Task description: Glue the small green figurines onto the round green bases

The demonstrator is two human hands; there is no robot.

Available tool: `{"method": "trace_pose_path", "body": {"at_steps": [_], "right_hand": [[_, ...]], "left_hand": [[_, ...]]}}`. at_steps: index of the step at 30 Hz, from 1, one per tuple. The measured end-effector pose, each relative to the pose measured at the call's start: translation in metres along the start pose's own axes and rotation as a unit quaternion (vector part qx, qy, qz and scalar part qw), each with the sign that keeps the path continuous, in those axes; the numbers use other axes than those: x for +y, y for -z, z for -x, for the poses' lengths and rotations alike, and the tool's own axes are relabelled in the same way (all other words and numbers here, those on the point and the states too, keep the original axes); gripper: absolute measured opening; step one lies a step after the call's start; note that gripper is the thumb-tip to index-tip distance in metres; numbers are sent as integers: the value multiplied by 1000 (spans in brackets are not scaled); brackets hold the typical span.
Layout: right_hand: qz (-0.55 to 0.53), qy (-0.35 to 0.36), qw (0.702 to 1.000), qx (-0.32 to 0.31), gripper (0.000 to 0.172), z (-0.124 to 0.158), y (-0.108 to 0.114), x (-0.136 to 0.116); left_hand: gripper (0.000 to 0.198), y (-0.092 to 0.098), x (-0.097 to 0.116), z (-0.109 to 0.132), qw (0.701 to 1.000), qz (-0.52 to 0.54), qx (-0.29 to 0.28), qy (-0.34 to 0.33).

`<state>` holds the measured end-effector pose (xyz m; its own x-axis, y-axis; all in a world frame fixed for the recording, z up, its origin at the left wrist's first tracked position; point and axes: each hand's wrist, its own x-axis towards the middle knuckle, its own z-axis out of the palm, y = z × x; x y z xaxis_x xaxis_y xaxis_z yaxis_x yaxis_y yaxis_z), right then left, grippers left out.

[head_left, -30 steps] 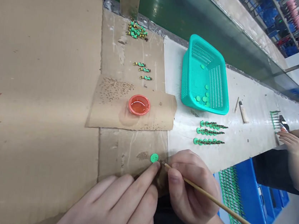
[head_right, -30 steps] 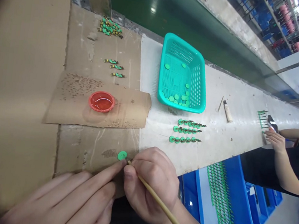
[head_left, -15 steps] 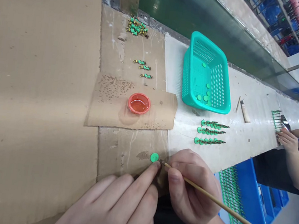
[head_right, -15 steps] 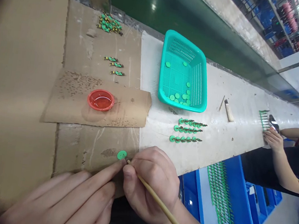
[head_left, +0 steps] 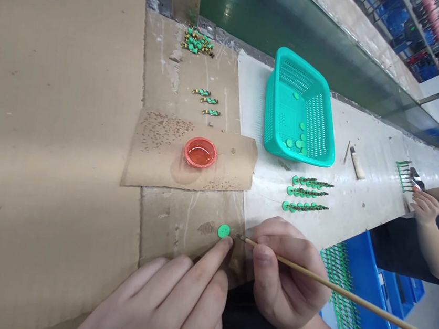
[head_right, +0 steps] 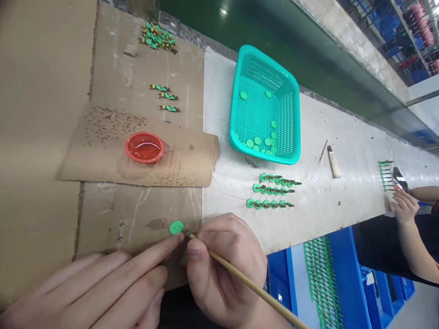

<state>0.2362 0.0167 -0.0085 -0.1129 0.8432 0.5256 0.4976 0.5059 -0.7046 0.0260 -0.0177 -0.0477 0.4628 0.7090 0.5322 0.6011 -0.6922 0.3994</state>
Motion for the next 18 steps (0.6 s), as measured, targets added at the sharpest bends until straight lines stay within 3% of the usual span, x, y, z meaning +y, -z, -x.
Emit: {"method": "trace_pose_path", "body": {"at_steps": [5, 12, 18], "right_hand": [[-28, 0, 1000, 11, 22, -1, 0, 2], [-83, -63, 993, 56, 16, 5, -2, 6], [-65, -85, 994, -27, 25, 0, 7, 3]], "left_hand": [[17, 2, 0, -4, 1000, -12, -5, -3], [15, 10, -3, -15, 1000, 3, -19, -5], [21, 18, -1, -23, 999, 27, -30, 15]]}}
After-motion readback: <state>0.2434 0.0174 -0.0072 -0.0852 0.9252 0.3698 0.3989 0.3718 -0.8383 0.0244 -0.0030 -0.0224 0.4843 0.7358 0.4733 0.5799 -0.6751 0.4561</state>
